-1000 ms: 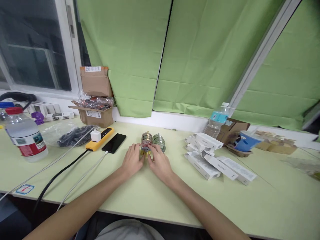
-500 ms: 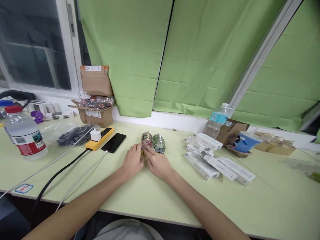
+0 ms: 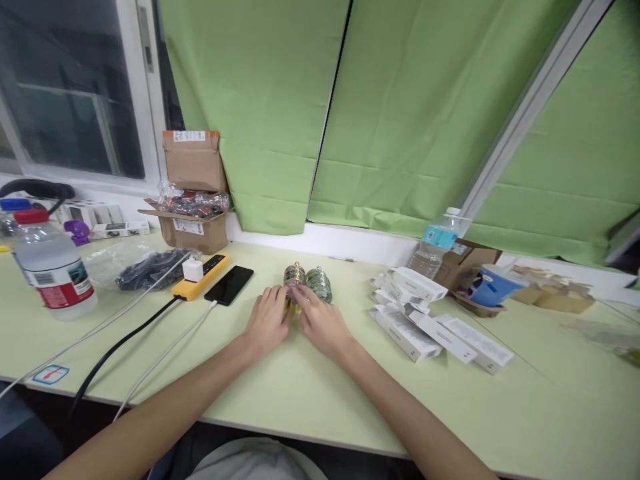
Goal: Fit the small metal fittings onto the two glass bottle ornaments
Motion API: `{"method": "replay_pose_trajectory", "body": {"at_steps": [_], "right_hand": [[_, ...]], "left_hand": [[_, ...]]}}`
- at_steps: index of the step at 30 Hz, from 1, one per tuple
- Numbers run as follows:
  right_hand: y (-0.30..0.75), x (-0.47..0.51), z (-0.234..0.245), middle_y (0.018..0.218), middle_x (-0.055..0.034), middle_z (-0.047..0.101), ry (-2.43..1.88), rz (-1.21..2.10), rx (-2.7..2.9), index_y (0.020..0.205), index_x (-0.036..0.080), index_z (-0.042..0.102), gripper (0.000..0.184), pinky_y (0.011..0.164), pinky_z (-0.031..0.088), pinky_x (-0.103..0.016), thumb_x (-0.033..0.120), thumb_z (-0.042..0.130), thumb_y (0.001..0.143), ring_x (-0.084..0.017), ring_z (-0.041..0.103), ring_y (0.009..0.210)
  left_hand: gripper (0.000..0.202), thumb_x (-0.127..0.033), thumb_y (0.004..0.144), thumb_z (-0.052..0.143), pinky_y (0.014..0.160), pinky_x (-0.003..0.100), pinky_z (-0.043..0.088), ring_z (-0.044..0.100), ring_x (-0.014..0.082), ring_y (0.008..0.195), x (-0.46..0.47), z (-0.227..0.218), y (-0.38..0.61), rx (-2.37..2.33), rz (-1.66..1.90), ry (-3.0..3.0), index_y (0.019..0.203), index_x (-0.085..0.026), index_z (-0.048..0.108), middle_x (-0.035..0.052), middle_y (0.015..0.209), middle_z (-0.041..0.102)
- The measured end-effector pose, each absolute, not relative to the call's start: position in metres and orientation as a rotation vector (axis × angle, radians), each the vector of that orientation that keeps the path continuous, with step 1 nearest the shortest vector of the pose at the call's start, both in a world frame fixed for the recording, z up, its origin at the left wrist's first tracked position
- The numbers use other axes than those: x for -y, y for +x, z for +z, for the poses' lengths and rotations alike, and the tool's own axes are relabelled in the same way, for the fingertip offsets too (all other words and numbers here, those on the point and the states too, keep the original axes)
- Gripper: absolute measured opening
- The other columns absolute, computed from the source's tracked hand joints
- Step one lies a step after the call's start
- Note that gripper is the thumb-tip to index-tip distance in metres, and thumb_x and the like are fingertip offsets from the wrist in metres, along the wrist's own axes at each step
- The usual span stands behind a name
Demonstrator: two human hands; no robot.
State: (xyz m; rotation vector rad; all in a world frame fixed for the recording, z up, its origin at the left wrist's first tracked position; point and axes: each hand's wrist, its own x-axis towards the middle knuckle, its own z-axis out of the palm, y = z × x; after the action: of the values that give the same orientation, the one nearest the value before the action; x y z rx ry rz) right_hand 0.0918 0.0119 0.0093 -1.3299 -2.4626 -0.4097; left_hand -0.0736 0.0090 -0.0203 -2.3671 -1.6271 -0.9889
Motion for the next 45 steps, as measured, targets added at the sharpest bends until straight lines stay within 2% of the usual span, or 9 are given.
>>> {"method": "replay_pose_trajectory", "body": {"at_steps": [3, 7, 11, 15, 23, 29, 37, 45], "right_hand": [[0.107, -0.017, 0.021, 0.141, -0.0068, 0.051, -1.388, -0.457, 2.264, 0.137, 0.025, 0.048, 0.047, 0.066, 0.050, -0.028, 0.018, 0.035, 0.093, -0.020, 0.065, 0.097], [0.125, -0.026, 0.026, 0.132, -0.0061, 0.056, -1.446, -0.482, 2.107, 0.128, 0.026, 0.056, 0.038, 0.064, 0.047, -0.028, 0.023, 0.036, 0.096, -0.016, 0.065, 0.079], [0.133, -0.033, 0.022, 0.127, -0.0043, 0.058, -1.488, -0.467, 2.097, 0.125, 0.028, 0.058, 0.035, 0.063, 0.045, -0.027, 0.025, 0.037, 0.096, -0.015, 0.064, 0.074], [0.134, -0.035, 0.019, 0.127, -0.0051, 0.058, -1.532, -0.428, 2.106, 0.125, 0.028, 0.058, 0.035, 0.065, 0.045, -0.027, 0.027, 0.038, 0.097, -0.016, 0.065, 0.075], [0.131, -0.034, 0.019, 0.127, -0.0059, 0.059, -1.532, -0.398, 2.146, 0.123, 0.026, 0.059, 0.033, 0.069, 0.046, -0.028, 0.028, 0.038, 0.097, -0.018, 0.066, 0.084], [0.129, -0.032, 0.020, 0.128, -0.0065, 0.057, -1.560, -0.421, 2.130, 0.123, 0.027, 0.059, 0.034, 0.068, 0.046, -0.029, 0.028, 0.039, 0.096, -0.017, 0.066, 0.078], [0.129, -0.033, 0.018, 0.129, -0.0075, 0.056, -1.575, -0.436, 2.122, 0.125, 0.026, 0.058, 0.035, 0.066, 0.046, -0.029, 0.028, 0.039, 0.096, -0.017, 0.066, 0.076], [0.129, -0.034, 0.017, 0.129, -0.0064, 0.056, -1.562, -0.418, 2.130, 0.126, 0.028, 0.057, 0.034, 0.067, 0.045, -0.028, 0.028, 0.039, 0.097, -0.017, 0.066, 0.078]], "left_hand": [[0.039, -0.022, 0.093, 0.043, 0.095, 0.042, 0.042, 0.049, 0.0267, 0.115, -0.002, -0.016, -0.064, 1.565, -0.913, -2.335, 0.131, -0.020, 0.044, 0.0115, 0.130, 0.053], [0.046, -0.025, 0.089, 0.050, 0.097, 0.051, 0.040, 0.045, 0.0347, 0.123, 0.007, -0.014, -0.035, 1.637, -0.706, -2.225, 0.133, -0.015, 0.048, 0.0191, 0.137, 0.048], [0.059, -0.029, 0.088, 0.052, 0.105, 0.062, 0.029, 0.033, 0.0409, 0.136, 0.009, -0.011, -0.001, 1.747, -0.638, -2.120, 0.143, -0.010, 0.041, 0.0242, 0.147, 0.039], [0.065, -0.032, 0.089, 0.051, 0.111, 0.067, 0.014, 0.026, 0.0459, 0.140, 0.002, -0.015, 0.014, 1.891, -0.734, -2.113, 0.145, -0.003, 0.039, 0.0291, 0.151, 0.031], [0.078, -0.051, 0.087, 0.053, 0.115, 0.063, 0.011, 0.027, 0.0453, 0.141, -0.011, -0.036, 0.006, 1.918, -0.649, -2.041, 0.146, -0.003, 0.038, 0.0285, 0.150, 0.035], [0.082, -0.049, 0.086, 0.056, 0.116, 0.062, 0.007, 0.022, 0.0473, 0.142, -0.011, -0.040, 0.012, 1.943, -0.666, -2.068, 0.147, 0.002, 0.035, 0.0315, 0.150, 0.032], [0.073, -0.044, 0.090, 0.050, 0.117, 0.061, 0.010, 0.023, 0.0433, 0.143, -0.011, -0.045, 0.019, 1.907, -0.646, -2.084, 0.146, 0.000, 0.037, 0.0283, 0.149, 0.036], [0.067, -0.040, 0.091, 0.048, 0.114, 0.067, 0.006, 0.023, 0.0425, 0.143, -0.009, -0.041, 0.016, 1.923, -0.654, -2.123, 0.146, -0.003, 0.039, 0.0279, 0.149, 0.037]]}}
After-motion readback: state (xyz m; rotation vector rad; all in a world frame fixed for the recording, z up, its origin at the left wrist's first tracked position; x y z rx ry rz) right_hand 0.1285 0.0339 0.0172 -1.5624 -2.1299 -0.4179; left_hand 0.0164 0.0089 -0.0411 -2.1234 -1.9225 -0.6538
